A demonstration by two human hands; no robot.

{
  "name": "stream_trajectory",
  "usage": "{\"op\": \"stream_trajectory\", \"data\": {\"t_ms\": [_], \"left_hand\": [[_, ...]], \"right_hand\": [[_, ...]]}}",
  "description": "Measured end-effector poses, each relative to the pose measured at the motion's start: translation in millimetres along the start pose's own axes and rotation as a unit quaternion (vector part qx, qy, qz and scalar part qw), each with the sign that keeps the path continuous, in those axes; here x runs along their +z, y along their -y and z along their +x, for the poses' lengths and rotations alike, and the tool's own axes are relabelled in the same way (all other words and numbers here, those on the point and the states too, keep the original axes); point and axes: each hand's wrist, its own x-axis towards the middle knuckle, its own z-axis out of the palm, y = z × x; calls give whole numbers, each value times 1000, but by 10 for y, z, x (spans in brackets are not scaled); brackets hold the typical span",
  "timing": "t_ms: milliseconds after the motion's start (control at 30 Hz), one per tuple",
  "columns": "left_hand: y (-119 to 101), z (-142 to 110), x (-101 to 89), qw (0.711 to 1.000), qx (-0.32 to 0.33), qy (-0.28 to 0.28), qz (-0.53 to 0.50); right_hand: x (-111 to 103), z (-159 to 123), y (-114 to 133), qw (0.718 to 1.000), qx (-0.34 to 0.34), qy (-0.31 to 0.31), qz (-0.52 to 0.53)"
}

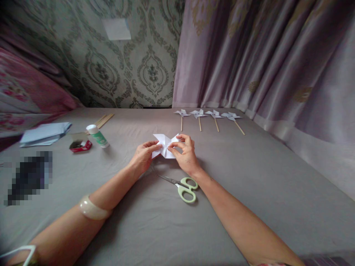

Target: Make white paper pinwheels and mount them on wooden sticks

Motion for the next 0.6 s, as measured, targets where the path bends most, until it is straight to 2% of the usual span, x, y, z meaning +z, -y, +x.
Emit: {"op": "stream_trajectory", "data": {"t_ms": [200,400,600], "left_hand": [[-8,-31,33,999,-22,43,-22],[-39,-67,46,999,-21,33,-24],[-30,-75,25,998,-6,61,-14]], "right_hand": [[-1,-17,18,999,-12,-21,-30],[-7,-15,18,999,-10,-25,-31],[-8,-11,3,999,-1,-25,-22]]}}
